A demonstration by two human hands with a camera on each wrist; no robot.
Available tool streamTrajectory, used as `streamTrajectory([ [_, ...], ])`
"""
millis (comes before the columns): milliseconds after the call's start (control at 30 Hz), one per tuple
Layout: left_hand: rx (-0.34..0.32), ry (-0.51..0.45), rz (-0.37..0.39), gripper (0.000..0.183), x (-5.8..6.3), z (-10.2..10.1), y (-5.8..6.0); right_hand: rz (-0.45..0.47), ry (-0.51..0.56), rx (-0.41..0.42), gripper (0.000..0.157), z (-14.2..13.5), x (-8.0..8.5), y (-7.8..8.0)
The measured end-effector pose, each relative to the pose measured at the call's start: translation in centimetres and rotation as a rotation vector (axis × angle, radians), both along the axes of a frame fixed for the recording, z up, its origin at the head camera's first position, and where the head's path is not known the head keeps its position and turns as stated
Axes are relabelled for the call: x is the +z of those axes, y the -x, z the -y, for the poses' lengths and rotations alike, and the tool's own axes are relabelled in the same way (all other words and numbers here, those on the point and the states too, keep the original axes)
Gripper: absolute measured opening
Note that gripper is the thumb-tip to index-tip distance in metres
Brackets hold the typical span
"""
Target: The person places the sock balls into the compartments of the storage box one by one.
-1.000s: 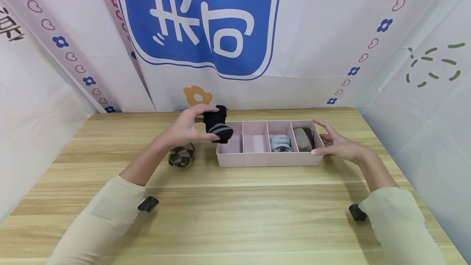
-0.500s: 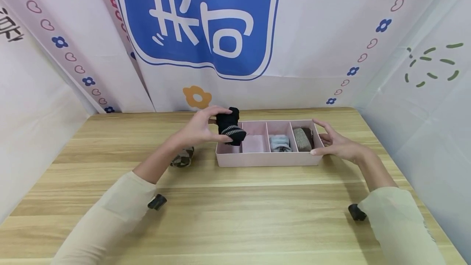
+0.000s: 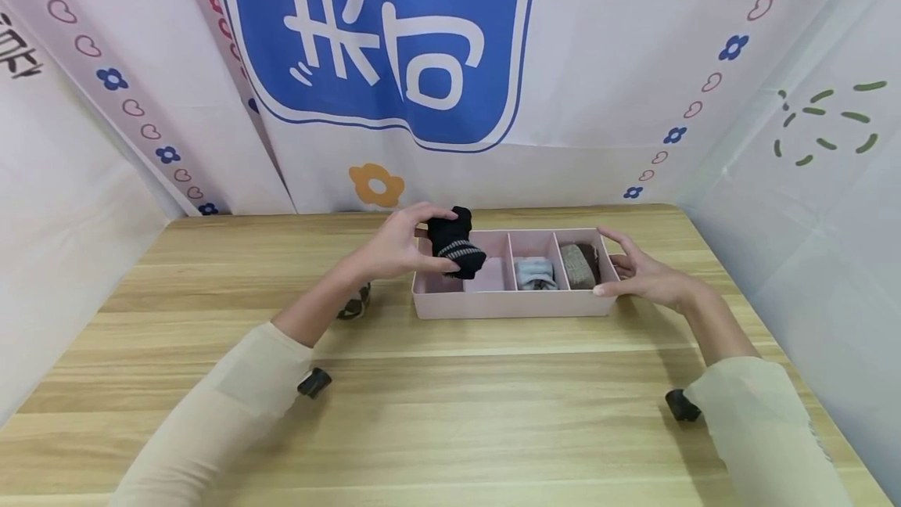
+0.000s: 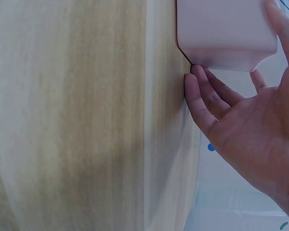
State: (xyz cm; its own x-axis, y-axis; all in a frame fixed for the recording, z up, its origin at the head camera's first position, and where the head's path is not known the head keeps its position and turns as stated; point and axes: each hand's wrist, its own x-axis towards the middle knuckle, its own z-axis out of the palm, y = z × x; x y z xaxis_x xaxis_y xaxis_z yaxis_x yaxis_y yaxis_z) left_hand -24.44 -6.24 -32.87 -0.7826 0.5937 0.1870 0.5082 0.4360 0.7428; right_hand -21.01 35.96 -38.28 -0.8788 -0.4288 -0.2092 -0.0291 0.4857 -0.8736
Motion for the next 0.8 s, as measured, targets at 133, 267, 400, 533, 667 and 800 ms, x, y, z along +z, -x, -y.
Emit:
streamTrajectory([
  [133,-0.013,-0.002,-0.002,0.071,-0.2,-0.4,0.2,0.002,0.0,-0.002,0.105,0.0,0.0,-0.1],
  [267,-0.017,0.009,-0.016,0.071,-0.2,-0.8,0.3,0.002,0.003,-0.001,0.105,0.0,0.0,0.0],
  [400,-0.004,0.026,-0.034,0.07,-0.4,-1.2,0.4,0.0,0.006,0.002,0.106,0.0,-0.1,0.1],
  [533,0.001,0.036,-0.035,0.07,-0.5,-1.6,0.5,0.0,0.004,0.003,0.106,0.1,0.0,0.0],
  [667,-0.009,0.028,-0.015,0.073,-0.5,-2.1,0.6,0.0,0.002,0.003,0.106,0.0,0.0,0.0],
  [800,-0.005,0.027,0.0,0.075,-0.7,-2.5,0.7,-0.005,0.002,0.008,0.106,0.0,0.0,0.0],
])
